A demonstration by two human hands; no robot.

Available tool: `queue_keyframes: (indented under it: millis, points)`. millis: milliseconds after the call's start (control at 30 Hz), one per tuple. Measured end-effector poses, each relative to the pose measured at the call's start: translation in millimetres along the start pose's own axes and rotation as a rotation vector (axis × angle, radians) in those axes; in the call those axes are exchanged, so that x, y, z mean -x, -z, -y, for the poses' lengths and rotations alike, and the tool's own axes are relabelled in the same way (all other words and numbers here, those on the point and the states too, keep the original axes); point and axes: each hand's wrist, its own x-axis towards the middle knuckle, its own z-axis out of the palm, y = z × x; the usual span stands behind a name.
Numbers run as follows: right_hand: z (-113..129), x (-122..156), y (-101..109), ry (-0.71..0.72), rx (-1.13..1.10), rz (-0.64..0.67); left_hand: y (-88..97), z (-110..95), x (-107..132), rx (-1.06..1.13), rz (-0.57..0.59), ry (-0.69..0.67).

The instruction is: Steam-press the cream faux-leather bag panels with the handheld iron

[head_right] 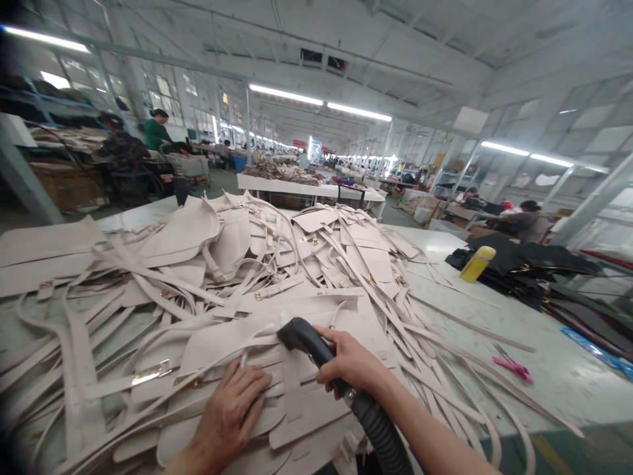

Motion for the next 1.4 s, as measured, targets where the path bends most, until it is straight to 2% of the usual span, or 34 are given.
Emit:
queue_keyframes:
  millis: [100,300,367,433,500,567,667,767,833,900,967,1033,1133,1300,1400]
  points:
    - [17,-27,-4,-0.044,0.079,0.016,-0.9,-3,-1,0.038,-0.038,0.004]
    - [59,-103,-10,-0.173,0.200,0.104,-5.9,-2,1,0.077,-0.174,-0.019]
    - [71,-120,-9,-0.154,0.229,0.062,-7.6,-1,2,0.078,-0.180,-0.017]
    - [81,-124,-4,-0.081,0.237,-0.025,-9.5,-1,3,0.076,-0.194,-0.019]
    - [88,-114,5,-0.002,0.231,-0.092,-11.8,-1,4,0.065,-0.216,-0.026]
    - [89,-92,14,0.033,0.230,-0.096,-14.4,-1,5,0.050,-0.244,-0.031]
    - [79,-52,21,0.006,0.240,-0.034,-17.8,-1,5,0.038,-0.275,-0.027]
    - [60,-30,12,-0.054,0.252,0.018,-19.0,-3,3,0.029,-0.291,-0.025]
    - [47,-33,-1,-0.074,0.267,0.012,-18.3,-4,2,0.012,-0.282,-0.031]
    - [40,-47,-14,-0.058,0.292,-0.041,-17.2,-5,2,-0.015,-0.253,-0.042]
    - [38,-64,-23,-0.002,0.321,-0.137,-16.0,-5,2,-0.055,-0.226,-0.065]
    - [38,-74,-22,0.069,0.330,-0.254,-14.8,-2,3,-0.108,-0.199,-0.097]
    - [37,-65,3,0.148,0.280,-0.405,-11.5,3,6,-0.176,-0.148,-0.128]
    - [15,2,70,0.146,0.117,-0.561,-6.7,-2,-6,-0.177,-0.124,-0.073]
    - [-9,35,90,0.114,0.027,-0.629,-17.9,-16,-29,-0.121,-0.110,-0.086]
